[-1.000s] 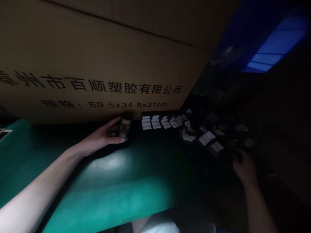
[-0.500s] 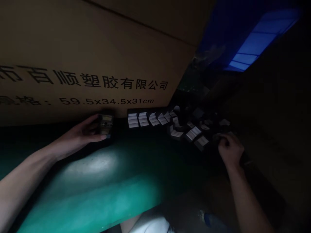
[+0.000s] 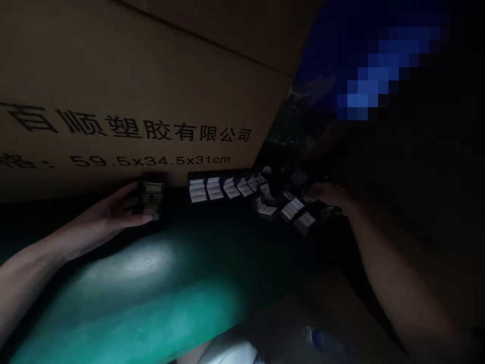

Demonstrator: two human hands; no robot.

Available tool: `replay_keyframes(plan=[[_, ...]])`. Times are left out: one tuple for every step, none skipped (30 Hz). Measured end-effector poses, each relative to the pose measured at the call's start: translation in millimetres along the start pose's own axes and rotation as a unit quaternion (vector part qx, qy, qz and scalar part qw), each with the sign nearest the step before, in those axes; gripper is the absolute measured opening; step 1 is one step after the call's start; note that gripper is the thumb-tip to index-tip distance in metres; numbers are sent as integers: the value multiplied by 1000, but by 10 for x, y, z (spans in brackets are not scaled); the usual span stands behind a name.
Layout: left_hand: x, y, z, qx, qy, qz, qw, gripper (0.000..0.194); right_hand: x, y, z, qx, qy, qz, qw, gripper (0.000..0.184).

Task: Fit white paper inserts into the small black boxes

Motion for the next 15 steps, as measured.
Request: replay_keyframes(plan=[[-11, -1, 2, -3, 11, -10, 1000, 120, 15, -16, 44, -24, -5, 14, 1000, 27], [-20, 0, 9, -8, 24, -20, 999, 122, 21, -29, 68, -33, -10, 22, 999, 30], [-23, 2, 13, -11, 36, -28, 999, 124, 18, -41, 78, -33, -14, 22, 999, 33], [-15, 6, 13, -11, 39, -29, 999, 125, 14, -52, 88, -33, -18, 19, 999, 35], [-5, 11, 11, -10, 39, -28, 999, 125, 10, -61, 99, -33, -22, 17, 999, 37], [5, 18, 6, -7, 39, -26, 999, 124, 7, -68, 107, -34, -25, 15, 999, 38], [16, 26, -1, -3, 38, -23, 999, 122, 1, -73, 106, -32, -27, 13, 999, 38], [28, 35, -6, 1, 35, -21, 999, 121, -11, -73, 90, -26, -27, 8, 999, 36], [40, 46, -10, 3, 33, -17, 999, 119, -30, -65, 58, -15, -23, 3, 1000, 33], [55, 56, -11, 4, 29, -13, 999, 119, -59, -45, 12, -3, -18, -3, 1000, 31], [69, 66, -11, 5, 27, -9, 1000, 118, -98, -10, -45, 12, -10, -8, 1000, 30], [82, 75, -11, 6, 27, -6, 1000, 118, -154, 44, -115, 32, -3, -15, 999, 30], [92, 82, -8, 6, 27, -3, 1000, 118, -232, 121, -194, 63, 0, -26, 998, 30], [100, 87, -5, 5, 30, 0, 1000, 118, -333, 221, -267, 99, -5, -42, 994, 31], [103, 91, -1, 4, 32, 2, 999, 118, -466, 348, -331, 146, -21, -69, 987, 31]])
Point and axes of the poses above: each hand's wrist, its own y-axis away from the middle knuckle, its own z-axis out of the palm, x = y × z, the point moved 7 cm from there along -y, towards the middle knuckle, and after that the axes turned 15 degrees about -y, right-handed, at the moved point
